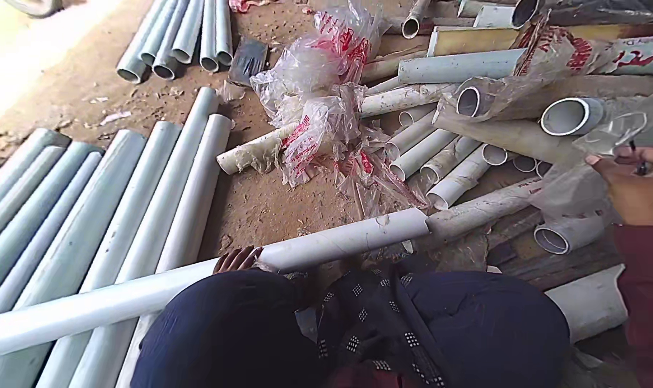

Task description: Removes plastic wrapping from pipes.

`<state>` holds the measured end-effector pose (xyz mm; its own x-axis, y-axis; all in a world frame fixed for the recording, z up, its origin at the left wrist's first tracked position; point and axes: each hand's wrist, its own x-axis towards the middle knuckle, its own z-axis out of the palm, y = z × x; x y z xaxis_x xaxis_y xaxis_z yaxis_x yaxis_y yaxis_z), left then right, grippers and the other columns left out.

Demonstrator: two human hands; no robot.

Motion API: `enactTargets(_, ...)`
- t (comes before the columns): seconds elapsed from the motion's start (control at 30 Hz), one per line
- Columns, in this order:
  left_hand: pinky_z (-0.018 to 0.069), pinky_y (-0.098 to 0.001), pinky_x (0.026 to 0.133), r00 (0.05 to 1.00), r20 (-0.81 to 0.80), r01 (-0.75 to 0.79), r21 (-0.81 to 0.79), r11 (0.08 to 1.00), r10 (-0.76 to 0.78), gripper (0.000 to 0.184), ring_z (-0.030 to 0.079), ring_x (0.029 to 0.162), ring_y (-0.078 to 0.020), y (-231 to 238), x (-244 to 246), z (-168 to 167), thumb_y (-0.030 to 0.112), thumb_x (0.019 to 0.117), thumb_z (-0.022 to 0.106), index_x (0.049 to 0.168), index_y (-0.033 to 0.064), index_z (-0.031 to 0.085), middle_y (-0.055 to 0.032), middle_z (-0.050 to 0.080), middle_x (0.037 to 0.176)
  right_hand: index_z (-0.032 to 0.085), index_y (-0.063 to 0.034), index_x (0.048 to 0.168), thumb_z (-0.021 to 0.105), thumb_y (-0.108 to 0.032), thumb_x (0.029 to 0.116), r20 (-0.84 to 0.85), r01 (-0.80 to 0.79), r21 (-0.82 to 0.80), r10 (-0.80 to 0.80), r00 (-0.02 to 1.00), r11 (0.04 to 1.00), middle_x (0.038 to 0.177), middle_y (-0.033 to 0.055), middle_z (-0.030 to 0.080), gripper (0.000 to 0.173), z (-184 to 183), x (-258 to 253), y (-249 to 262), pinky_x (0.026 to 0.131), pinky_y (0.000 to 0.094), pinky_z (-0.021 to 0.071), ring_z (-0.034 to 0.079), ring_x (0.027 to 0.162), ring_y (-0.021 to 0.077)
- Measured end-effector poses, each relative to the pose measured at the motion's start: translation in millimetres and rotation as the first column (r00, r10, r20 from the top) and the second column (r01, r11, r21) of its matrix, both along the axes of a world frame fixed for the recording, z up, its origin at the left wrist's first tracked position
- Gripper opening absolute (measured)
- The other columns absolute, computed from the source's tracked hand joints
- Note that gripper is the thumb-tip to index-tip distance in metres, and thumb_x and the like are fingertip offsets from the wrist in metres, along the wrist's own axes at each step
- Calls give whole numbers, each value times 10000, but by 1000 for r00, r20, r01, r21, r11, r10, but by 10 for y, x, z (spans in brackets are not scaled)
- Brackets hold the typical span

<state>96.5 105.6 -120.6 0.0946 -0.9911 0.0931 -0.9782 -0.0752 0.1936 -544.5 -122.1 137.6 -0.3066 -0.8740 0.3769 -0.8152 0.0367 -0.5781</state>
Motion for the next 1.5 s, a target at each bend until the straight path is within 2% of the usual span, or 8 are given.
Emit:
enactTargets(0.17, 372, -650, 1112, 989, -137, -75, -78, 994, 64, 317, 587, 1293, -472, 16, -183, 84, 99, 1035, 531, 1283, 4, 703, -197, 667, 1355, 458, 104, 1419, 697, -213, 985, 5, -344, 16, 344, 939, 939, 1360, 333, 577, 589, -145, 1794, -366, 1040, 655, 417, 567, 1264, 489)
enactTargets(0.37, 453, -628, 1041, 997, -79, -18, -268, 963, -3, 314, 642, 1230, -436, 100, -132, -83, 116, 1037, 516, 1260, 48, 726, -162, 706, 1301, 444, 66, 1493, 591, -182, 1018, 78, -624, -371, 693, 716, 687, 1458, 223, 570, 555, -36, 2827, -851, 1151, 341, 429, 546, 1376, 225)
enactTargets(0.53, 471, -601, 1021, 1000, 7, -13, -370, 929, 17, 334, 658, 1211, -410, 199, -154, -283, 140, 1036, 505, 1285, 162, 727, -117, 714, 1297, 672, 36, 1291, 558, -14, 1000, -420, -318, 475, 529, 737, 821, 1317, 298, 634, 317, -491, 2857, -900, 949, 693, 469, 626, 1185, 503)
enactTargets(0.7, 415, -627, 1061, 999, -45, -36, -340, 940, 22, 366, 600, 1281, -448, 333, -231, -272, 176, 1045, 475, 1298, 257, 727, -123, 680, 1361, 635, 114, 1219, 597, -103, 1030, -600, -30, 653, 540, 591, 757, 1252, 360, 631, 291, -967, 2715, -685, 901, 681, 492, 636, 1137, 542)
enactTargets(0.9, 375, -605, 1068, 996, 71, 69, -397, 915, -44, 408, 576, 1294, -440, 255, -82, -470, 201, 1071, 431, 1329, 379, 692, -64, 676, 1381, 287, 3, 1611, 560, -31, 1021, -412, -408, 417, 569, 712, 812, 1260, 302, 686, 651, -1070, 2375, -728, 845, 791, 438, 662, 1027, 615)
enactTargets(1.2, 395, -663, 1019, 998, 38, 68, -349, 935, -58, 450, 594, 1253, -483, 28, -15, -496, 400, 1043, 374, 1334, 277, 694, -125, 680, 1358, 372, 113, 1436, 497, -191, 1091, -453, -116, 574, 432, 780, 811, 1110, 393, 657, 476, -904, 2625, -1230, 911, 685, 490, 649, 1100, 574)
enactTargets(1.4, 352, -677, 1044, 998, 55, 46, -301, 952, -31, 413, 547, 1283, -537, 163, -224, -613, 237, 1077, 398, 1378, 314, 670, -151, 643, 1409, 505, 110, 1281, 605, -145, 1033, -311, -412, 220, 464, 830, 884, 1074, 336, 705, 369, -1242, 2491, -987, 813, 688, 511, 700, 963, 555)
enactTargets(1.5, 335, -724, 1070, 988, -116, -118, -156, 981, 101, 343, 524, 1256, -639, 167, -619, -196, 151, 1031, 534, 1321, 100, 709, -251, 650, 1354, 576, 52, 1251, 574, -55, 1012, -137, -543, 259, 586, 798, 799, 1046, 279, 734, 262, -1158, 2646, -998, 754, 656, 528, 727, 881, 491)
